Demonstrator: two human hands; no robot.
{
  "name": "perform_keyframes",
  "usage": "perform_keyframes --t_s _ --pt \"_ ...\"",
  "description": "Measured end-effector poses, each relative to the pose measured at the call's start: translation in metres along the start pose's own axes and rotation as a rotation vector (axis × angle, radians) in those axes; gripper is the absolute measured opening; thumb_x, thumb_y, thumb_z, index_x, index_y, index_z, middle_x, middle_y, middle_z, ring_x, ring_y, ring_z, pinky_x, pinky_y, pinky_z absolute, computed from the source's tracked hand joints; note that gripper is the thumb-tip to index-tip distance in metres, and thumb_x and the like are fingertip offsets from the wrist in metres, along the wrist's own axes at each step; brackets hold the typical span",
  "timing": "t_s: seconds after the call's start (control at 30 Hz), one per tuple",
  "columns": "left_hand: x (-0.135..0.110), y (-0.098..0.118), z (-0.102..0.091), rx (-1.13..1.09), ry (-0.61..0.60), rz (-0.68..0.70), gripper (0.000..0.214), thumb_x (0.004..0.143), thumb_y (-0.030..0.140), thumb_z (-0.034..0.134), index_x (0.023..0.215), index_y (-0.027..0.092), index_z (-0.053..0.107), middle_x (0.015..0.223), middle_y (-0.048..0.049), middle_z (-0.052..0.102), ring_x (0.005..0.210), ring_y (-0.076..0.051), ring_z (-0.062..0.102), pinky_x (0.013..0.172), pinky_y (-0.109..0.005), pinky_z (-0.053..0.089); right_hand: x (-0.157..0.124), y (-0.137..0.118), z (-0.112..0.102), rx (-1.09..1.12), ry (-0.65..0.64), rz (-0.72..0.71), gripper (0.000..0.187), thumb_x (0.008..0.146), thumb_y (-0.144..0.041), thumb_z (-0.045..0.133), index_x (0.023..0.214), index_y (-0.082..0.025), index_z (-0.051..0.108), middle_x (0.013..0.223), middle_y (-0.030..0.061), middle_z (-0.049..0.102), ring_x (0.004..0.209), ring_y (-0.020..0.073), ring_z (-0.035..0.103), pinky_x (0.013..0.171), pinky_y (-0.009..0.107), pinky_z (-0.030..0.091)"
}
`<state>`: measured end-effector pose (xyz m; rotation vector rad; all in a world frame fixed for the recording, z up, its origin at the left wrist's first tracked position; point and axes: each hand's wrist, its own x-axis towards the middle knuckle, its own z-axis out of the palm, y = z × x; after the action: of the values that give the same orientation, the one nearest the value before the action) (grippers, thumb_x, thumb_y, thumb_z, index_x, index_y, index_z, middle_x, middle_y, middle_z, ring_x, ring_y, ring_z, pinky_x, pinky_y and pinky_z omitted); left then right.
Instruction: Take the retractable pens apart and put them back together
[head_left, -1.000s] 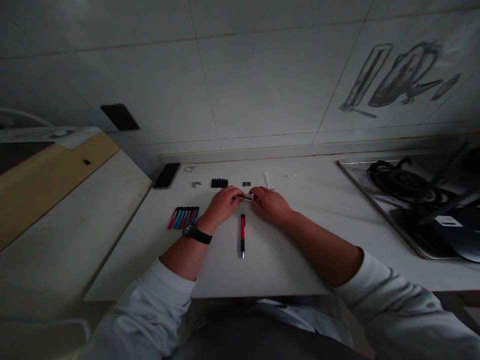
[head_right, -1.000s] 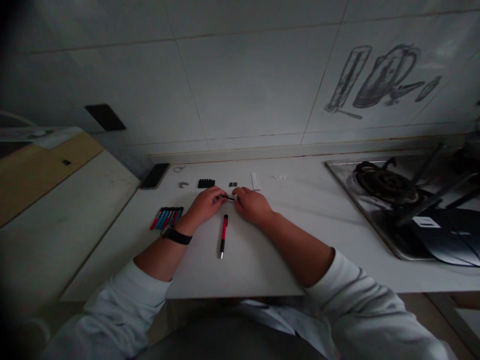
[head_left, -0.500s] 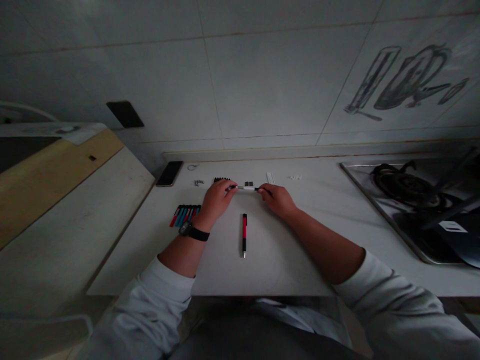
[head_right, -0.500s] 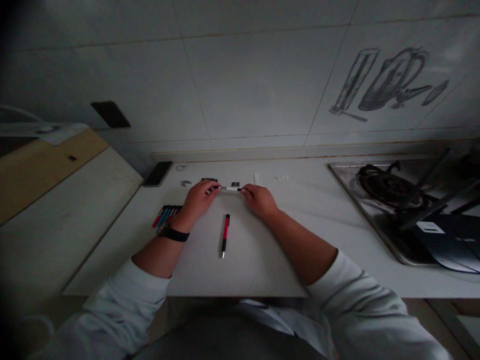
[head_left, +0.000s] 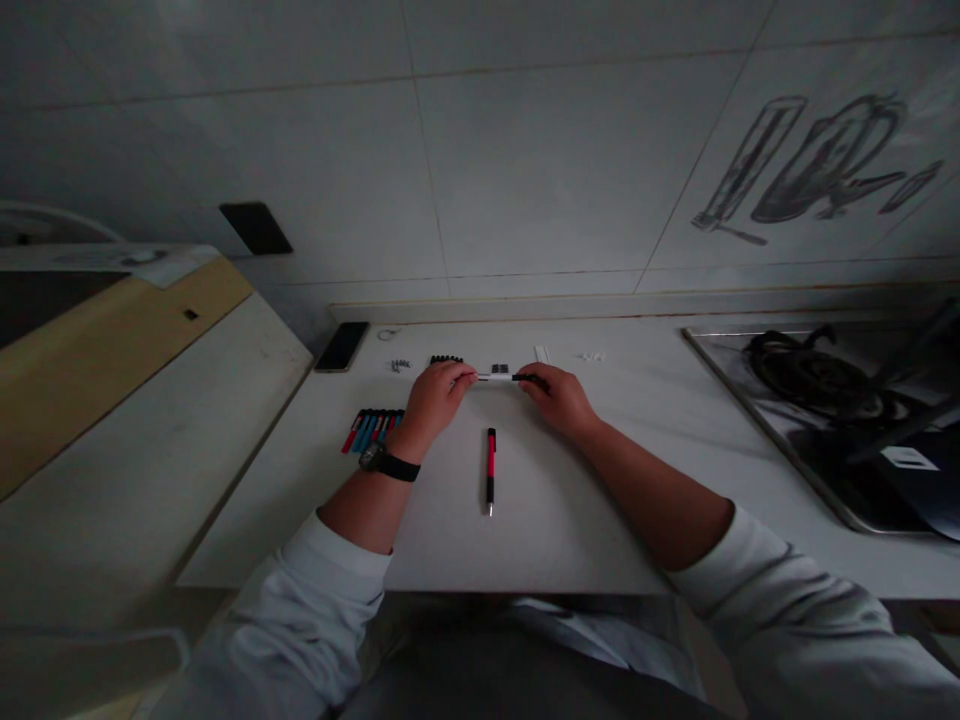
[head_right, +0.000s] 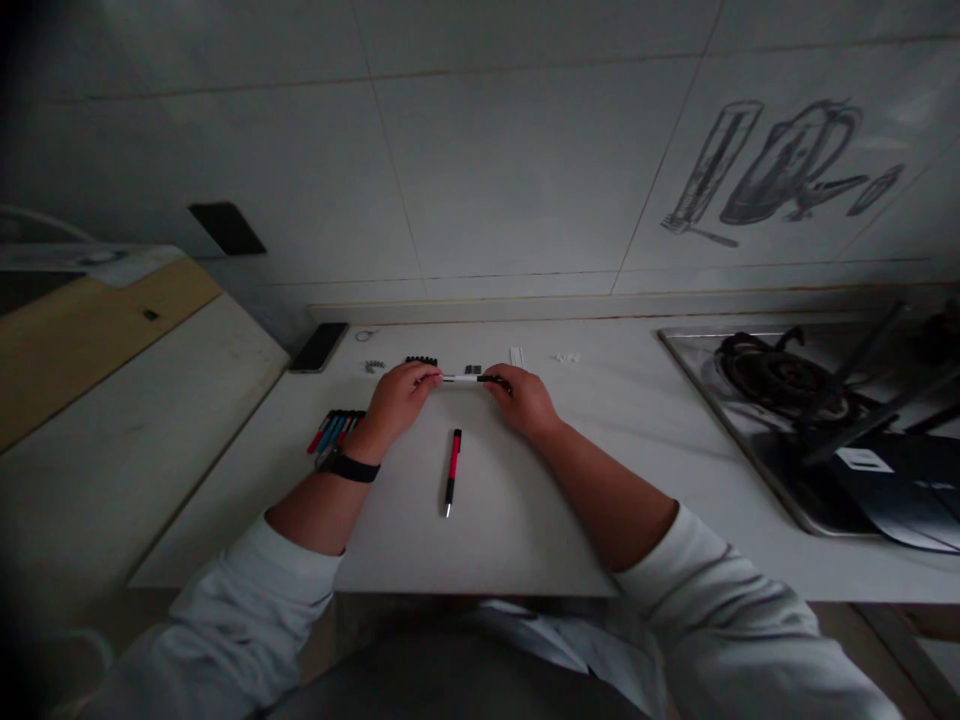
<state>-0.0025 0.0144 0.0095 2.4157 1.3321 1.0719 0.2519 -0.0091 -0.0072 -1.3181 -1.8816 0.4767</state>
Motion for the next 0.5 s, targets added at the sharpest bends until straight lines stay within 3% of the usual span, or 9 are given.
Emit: perform_keyframes --t_s 0.17,0.3,0.4,0.5 --pt "-0.0001 0.0041 -0.0017 -0.02 0.07 0.047 0.009 0.095 0.026 0.068 0.099 0.022 0.075 0.103 -0.005 0.069 0.101 -0.02 0.065 0.095 -0.036 0.053 -0.0004 -0.0013 0.0005 -0.032 -0.084 0.01 0.028 0.101 -0.037 0.048 0.095 -0.021 0.071 0.083 0.0042 0.073 0.074 0.0172 0.063 0.072 0.027 0.043" --pt "-0.0003 0.0048 -0.0017 -0.015 0.094 0.055 0.007 0.094 0.026 0.07 0.098 0.023 0.076 0.103 -0.0052 0.066 0.1 -0.02 0.064 0.095 -0.037 0.053 -0.0006 -0.0006 0.0019 -0.009 -0.066 0.028 0.022 0.096 -0.037 0.058 0.109 -0.021 0.067 0.095 0.0053 0.074 0.077 0.017 0.064 0.073 0.027 0.044" --pt "-0.0004 0.0041 -0.0014 -0.014 0.103 0.062 0.007 0.093 0.026 0.071 0.097 0.022 0.076 0.102 -0.0052 0.066 0.1 -0.02 0.064 0.094 -0.037 0.053 -0.0009 -0.0004 0.0023 -0.041 -0.131 0.018 0.026 0.102 -0.037 0.047 0.103 -0.021 0.067 0.091 0.0055 0.073 0.079 0.0177 0.064 0.076 0.028 0.044" --pt "-0.0007 0.0031 -0.0012 -0.008 0.084 0.067 0.009 0.094 0.027 0.071 0.099 0.023 0.076 0.104 -0.0055 0.065 0.101 -0.02 0.063 0.095 -0.038 0.053 -0.0013 -0.0022 0.0017 -0.065 -0.129 0.031 0.019 0.098 -0.035 0.054 0.105 -0.021 0.066 0.092 0.0054 0.073 0.079 0.0181 0.063 0.074 0.028 0.043"
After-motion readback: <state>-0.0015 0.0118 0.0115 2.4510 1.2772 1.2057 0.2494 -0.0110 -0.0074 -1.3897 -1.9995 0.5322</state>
